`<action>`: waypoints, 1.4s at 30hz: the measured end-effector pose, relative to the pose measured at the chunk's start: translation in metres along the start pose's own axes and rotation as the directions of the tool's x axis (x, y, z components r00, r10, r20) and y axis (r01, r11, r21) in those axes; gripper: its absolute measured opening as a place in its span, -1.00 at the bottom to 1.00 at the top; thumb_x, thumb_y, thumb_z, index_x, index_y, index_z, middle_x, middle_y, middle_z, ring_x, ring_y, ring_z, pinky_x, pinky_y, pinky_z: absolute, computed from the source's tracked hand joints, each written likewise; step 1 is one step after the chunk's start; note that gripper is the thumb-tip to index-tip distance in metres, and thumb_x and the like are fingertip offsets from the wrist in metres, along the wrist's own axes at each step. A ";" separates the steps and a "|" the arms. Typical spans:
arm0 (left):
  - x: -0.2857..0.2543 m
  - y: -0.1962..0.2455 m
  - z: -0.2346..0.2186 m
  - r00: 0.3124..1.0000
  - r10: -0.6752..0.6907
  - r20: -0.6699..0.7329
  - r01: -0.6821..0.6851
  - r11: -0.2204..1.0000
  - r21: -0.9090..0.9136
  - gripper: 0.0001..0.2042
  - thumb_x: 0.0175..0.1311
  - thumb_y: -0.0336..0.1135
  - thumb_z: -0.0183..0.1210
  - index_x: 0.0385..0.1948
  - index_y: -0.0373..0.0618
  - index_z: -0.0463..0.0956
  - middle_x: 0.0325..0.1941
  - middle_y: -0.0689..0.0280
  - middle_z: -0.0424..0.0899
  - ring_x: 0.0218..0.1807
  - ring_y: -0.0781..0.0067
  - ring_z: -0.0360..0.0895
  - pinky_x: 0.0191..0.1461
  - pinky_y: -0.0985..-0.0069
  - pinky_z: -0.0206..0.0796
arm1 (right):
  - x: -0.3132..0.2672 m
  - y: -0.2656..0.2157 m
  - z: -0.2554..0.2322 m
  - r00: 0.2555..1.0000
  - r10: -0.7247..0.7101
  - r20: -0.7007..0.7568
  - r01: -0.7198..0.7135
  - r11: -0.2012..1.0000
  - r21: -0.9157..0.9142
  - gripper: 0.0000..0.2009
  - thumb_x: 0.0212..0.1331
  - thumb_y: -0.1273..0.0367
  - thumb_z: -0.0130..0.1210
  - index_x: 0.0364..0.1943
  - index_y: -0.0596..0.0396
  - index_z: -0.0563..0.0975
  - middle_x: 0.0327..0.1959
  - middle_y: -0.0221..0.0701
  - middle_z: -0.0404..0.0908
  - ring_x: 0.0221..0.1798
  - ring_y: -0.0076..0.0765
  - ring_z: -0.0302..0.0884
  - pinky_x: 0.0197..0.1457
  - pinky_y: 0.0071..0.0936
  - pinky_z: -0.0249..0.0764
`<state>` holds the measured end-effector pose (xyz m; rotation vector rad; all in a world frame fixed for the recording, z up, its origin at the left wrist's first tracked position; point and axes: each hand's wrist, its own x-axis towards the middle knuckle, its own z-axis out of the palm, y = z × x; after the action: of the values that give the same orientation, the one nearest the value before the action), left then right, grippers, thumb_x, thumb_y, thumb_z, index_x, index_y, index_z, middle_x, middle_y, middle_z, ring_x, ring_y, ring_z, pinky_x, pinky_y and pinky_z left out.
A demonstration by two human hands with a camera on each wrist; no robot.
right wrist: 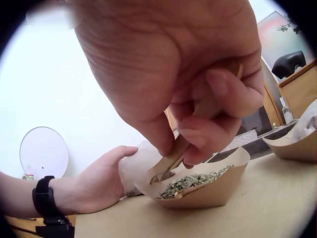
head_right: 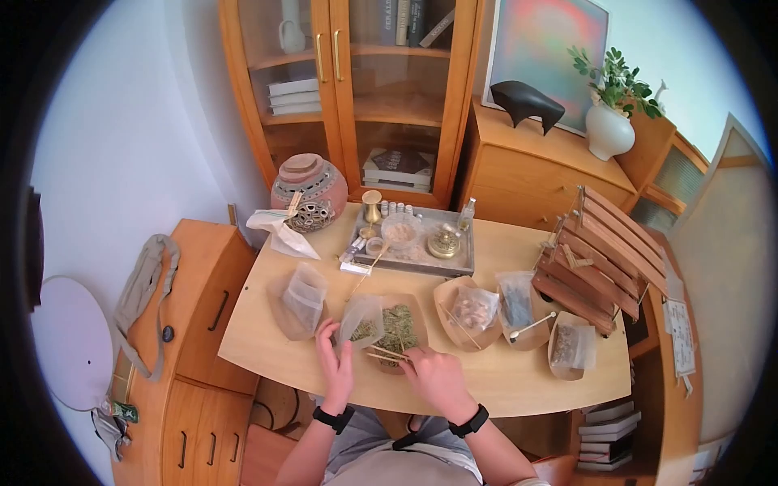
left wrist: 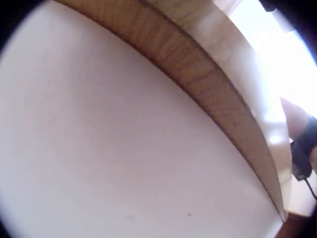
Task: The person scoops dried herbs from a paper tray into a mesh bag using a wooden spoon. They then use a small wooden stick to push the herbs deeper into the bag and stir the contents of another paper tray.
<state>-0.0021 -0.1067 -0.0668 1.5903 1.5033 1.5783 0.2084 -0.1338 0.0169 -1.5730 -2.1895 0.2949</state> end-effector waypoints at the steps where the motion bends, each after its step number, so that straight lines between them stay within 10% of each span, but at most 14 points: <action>1: 0.000 0.000 -0.001 1.000 -0.005 -0.001 0.005 1.000 -0.001 -0.58 0.47 -0.26 0.16 0.25 -0.23 0.34 0.42 -0.03 0.36 0.46 -0.11 0.28 0.56 0.09 0.03 | 0.003 0.001 0.001 1.000 0.007 -0.028 -0.007 1.000 -0.012 -0.81 0.27 0.23 0.29 -0.20 0.02 0.70 -0.32 -0.28 0.74 -0.33 -0.08 0.73 -0.30 -0.23 0.62; 26: 0.000 -0.004 0.003 1.000 -0.004 0.007 0.005 0.998 -0.063 -0.60 0.47 -0.31 0.14 0.25 -0.24 0.33 0.43 -0.03 0.33 0.48 -0.08 0.26 0.58 0.11 0.00 | 0.023 0.042 -0.007 0.947 0.294 -0.127 -0.307 0.947 -0.097 -0.70 0.36 0.20 0.18 -0.46 0.07 0.72 -0.53 -0.14 0.69 -0.45 0.09 0.69 -0.36 -0.06 0.62; 42: 0.000 0.000 0.001 1.000 -0.004 0.018 0.004 1.000 0.010 -0.61 0.46 -0.35 0.14 0.25 -0.23 0.33 0.43 -0.01 0.33 0.48 -0.05 0.25 0.58 0.12 0.00 | 0.012 0.028 0.012 0.982 0.190 -0.003 -0.189 0.980 -0.059 -0.74 0.32 0.18 0.24 -0.40 0.03 0.72 -0.51 -0.18 0.71 -0.42 0.04 0.72 -0.33 -0.10 0.63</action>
<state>-0.0007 -0.1063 -0.0672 1.6021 1.5063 1.5524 0.2234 -0.1122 -0.0030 -1.8190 -2.0705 0.2914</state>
